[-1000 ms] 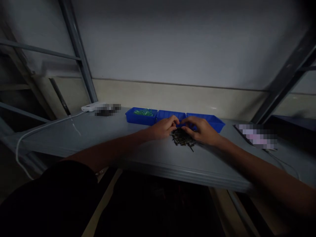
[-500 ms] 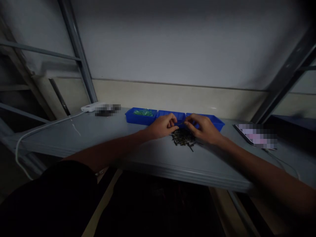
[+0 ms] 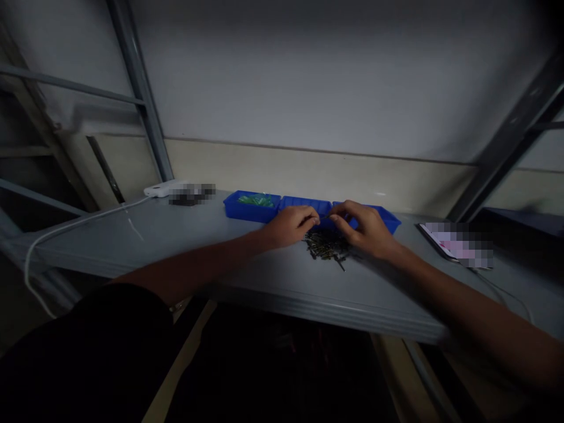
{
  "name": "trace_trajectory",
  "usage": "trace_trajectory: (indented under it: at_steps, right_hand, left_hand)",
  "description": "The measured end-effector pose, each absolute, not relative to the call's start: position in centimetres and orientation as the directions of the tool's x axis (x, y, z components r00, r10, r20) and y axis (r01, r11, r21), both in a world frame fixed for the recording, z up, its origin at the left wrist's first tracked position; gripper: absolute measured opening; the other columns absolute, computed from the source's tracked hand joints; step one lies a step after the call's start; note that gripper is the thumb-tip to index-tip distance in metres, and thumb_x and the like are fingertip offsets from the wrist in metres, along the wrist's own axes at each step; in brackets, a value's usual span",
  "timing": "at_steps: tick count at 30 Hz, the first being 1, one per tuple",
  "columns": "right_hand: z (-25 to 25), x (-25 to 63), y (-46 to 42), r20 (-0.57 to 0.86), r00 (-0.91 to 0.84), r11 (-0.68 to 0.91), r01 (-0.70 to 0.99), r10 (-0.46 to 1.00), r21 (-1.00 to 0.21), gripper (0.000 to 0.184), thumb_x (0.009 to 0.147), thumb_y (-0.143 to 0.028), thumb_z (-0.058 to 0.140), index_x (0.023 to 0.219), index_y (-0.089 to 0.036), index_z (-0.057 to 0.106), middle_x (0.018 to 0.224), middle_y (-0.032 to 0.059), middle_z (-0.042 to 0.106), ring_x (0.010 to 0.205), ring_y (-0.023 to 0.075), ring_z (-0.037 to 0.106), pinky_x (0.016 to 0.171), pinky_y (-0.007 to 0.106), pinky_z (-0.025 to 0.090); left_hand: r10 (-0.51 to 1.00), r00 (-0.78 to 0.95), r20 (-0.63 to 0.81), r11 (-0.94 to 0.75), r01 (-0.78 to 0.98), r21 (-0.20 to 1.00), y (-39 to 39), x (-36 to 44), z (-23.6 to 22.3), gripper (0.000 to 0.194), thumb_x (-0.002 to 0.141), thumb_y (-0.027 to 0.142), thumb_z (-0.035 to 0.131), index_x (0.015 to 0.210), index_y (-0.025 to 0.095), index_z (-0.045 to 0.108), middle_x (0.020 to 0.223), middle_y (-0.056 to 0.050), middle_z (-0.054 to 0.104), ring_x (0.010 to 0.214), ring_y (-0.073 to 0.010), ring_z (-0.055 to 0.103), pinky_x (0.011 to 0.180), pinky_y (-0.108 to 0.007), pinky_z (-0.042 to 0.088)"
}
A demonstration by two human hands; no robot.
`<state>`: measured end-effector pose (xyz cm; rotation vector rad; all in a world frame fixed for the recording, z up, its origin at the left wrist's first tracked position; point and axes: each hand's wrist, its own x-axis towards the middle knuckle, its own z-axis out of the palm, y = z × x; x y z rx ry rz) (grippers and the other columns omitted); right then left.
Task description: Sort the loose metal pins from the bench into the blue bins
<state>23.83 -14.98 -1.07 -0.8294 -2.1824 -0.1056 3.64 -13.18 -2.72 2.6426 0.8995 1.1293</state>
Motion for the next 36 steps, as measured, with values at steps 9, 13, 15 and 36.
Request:
trace_trajectory:
  at_steps: [9, 13, 15, 36]
  right_hand:
    - [-0.99, 23.7, -15.09, 0.735, -0.44, 0.778, 0.599, 0.515, -0.187, 0.02, 0.085, -0.035, 0.049, 0.075, -0.02, 0.057, 0.071, 0.0026, 0.059, 0.061, 0.0136, 0.052, 0.056, 0.028, 0.042]
    - [-1.07, 23.71, -15.0, 0.727, -0.445, 0.78, 0.594, 0.524, -0.198, 0.02, 0.085, -0.036, 0.05, 0.074, -0.02, 0.057, 0.071, 0.0025, 0.059, 0.062, 0.0138, 0.053, 0.058, 0.029, 0.043]
    - [-1.12, 23.77, -14.87, 0.719, -0.443, 0.774, 0.597, 0.535, -0.208, 0.019, 0.085, -0.035, 0.049, 0.077, -0.02, 0.057, 0.073, 0.0031, 0.059, 0.063, 0.0142, 0.053, 0.058, 0.029, 0.043]
    - [-1.18, 23.9, -14.5, 0.703, -0.492, 0.792, 0.587, 0.514, -0.168, 0.023, 0.089, -0.034, 0.042, 0.078, -0.019, 0.055, 0.072, 0.0035, 0.059, 0.066, 0.0154, 0.053, 0.062, 0.03, 0.041]
  left_hand:
    - [0.614, 0.525, 0.589, -0.786, 0.48, 0.391, -13.53, 3.72, -2.76, 0.014, 0.084, 0.029, 0.055, 0.087, 0.016, 0.054, 0.071, 0.001, 0.057, 0.064, -0.0096, 0.052, 0.06, -0.023, 0.041]
    - [0.607, 0.526, 0.596, -0.789, 0.49, 0.371, -13.52, 3.68, -2.66, 0.01, 0.085, 0.025, 0.051, 0.085, 0.016, 0.054, 0.072, 0.0, 0.058, 0.064, -0.0097, 0.052, 0.061, -0.023, 0.04]
    - [0.599, 0.528, 0.602, -0.794, 0.49, 0.36, -13.54, 3.66, -2.66, 0.01, 0.086, 0.023, 0.048, 0.087, 0.016, 0.055, 0.075, -0.001, 0.06, 0.064, -0.0097, 0.052, 0.061, -0.023, 0.04]
    - [0.567, 0.422, 0.707, -0.792, 0.514, 0.329, -13.57, 3.61, -2.56, 0.014, 0.085, 0.028, 0.05, 0.088, 0.015, 0.056, 0.059, 0.003, 0.055, 0.051, -0.0072, 0.047, 0.052, -0.02, 0.035]
